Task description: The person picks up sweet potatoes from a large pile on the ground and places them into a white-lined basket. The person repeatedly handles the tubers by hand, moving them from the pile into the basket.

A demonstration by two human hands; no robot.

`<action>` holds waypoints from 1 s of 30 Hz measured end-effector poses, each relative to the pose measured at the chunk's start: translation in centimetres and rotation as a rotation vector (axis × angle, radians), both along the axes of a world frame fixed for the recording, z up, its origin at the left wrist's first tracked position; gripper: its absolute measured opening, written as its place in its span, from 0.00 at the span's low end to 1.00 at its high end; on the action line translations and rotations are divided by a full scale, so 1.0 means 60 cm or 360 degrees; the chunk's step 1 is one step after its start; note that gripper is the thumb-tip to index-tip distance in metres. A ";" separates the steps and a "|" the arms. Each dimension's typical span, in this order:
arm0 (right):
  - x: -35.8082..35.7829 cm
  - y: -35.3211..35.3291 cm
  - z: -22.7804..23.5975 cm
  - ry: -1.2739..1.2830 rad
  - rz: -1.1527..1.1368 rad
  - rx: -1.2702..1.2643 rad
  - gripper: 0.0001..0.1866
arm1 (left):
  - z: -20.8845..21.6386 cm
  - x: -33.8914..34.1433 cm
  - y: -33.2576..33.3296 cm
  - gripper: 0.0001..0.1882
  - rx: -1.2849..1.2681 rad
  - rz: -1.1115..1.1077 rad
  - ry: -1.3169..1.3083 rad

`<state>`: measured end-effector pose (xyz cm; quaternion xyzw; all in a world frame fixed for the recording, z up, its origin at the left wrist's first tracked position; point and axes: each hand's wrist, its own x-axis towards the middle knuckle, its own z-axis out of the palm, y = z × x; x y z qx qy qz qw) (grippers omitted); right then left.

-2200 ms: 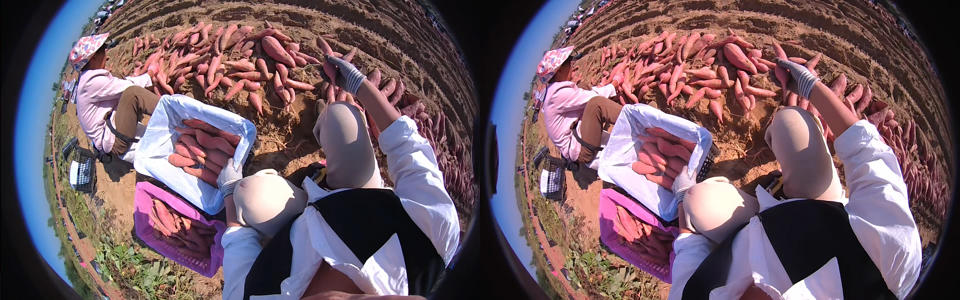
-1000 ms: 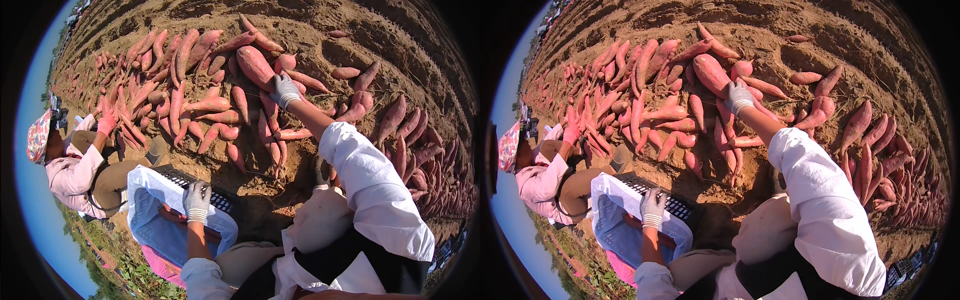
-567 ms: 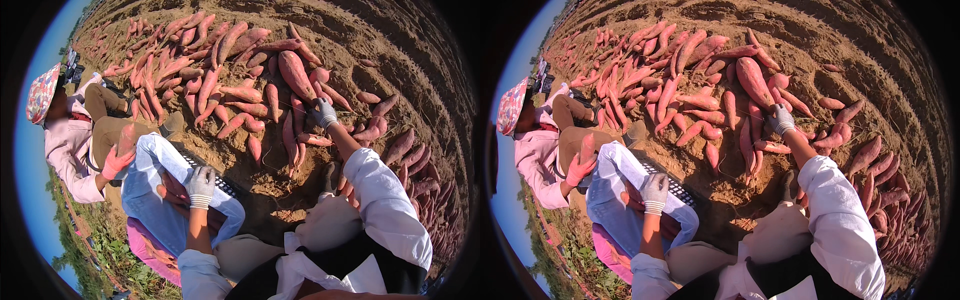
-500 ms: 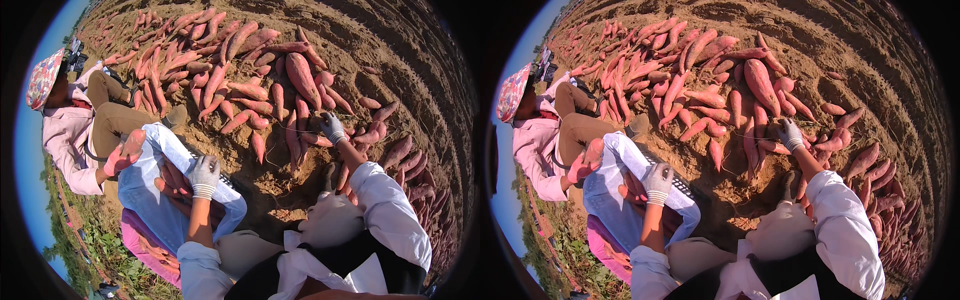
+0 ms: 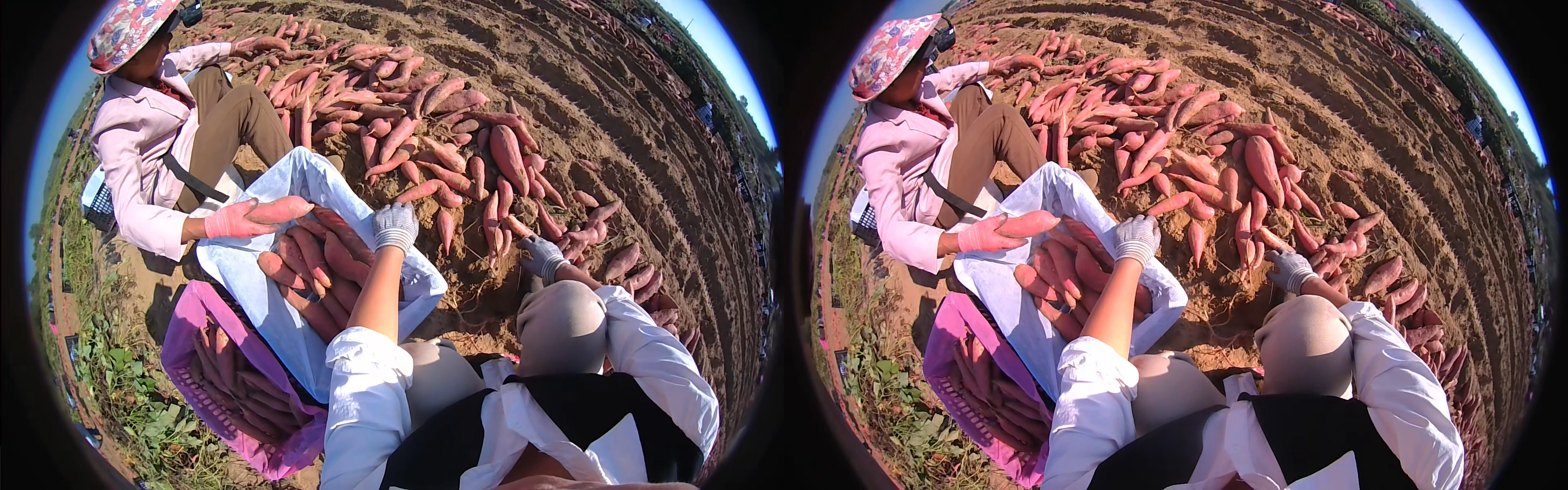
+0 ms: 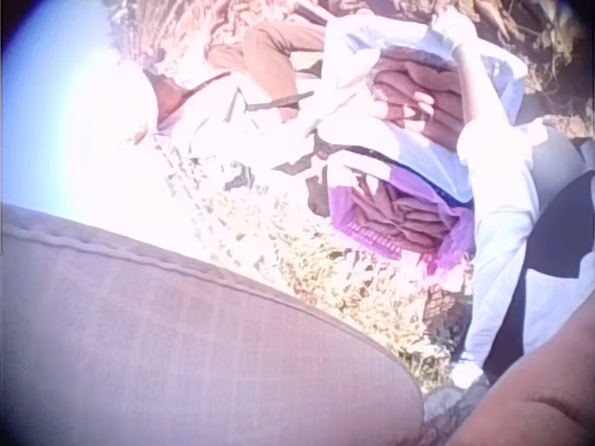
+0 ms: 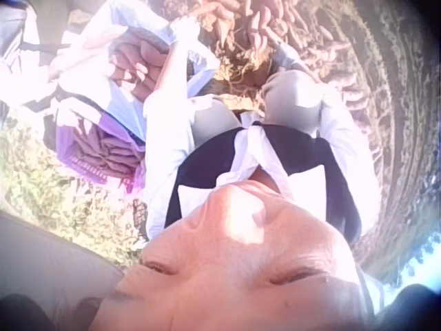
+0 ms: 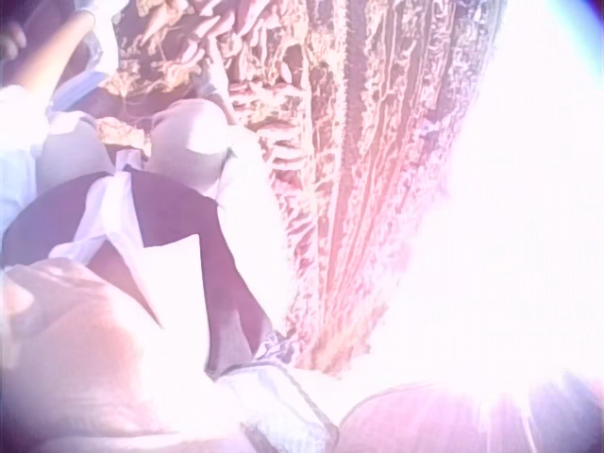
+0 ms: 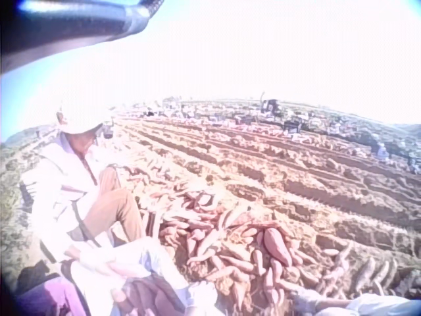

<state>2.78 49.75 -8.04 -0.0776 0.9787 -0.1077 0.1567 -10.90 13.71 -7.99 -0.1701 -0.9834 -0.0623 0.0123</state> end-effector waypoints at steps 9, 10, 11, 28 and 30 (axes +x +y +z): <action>-0.050 -0.049 -0.049 -0.0129 0.0080 -0.0165 0.18 | 0.032 0.011 0.013 0.10 0.0094 0.0030 -0.0118; -0.078 -0.061 -0.062 -0.0091 0.0143 -0.0200 0.19 | 0.037 0.013 0.013 0.10 0.0131 0.0013 -0.0110; -0.124 -0.077 -0.079 -0.0270 0.0088 -0.0238 0.20 | 0.036 0.011 0.011 0.09 0.0099 0.0038 -0.0132; -0.548 -0.055 -0.266 -0.0199 -0.0545 -0.0769 0.36 | -0.046 -0.048 0.100 0.26 0.1118 0.0549 -0.1026; -0.495 -0.069 -0.216 -0.0466 -0.0558 -0.1174 0.39 | -0.107 -0.066 0.142 0.34 0.1608 0.0944 -0.1190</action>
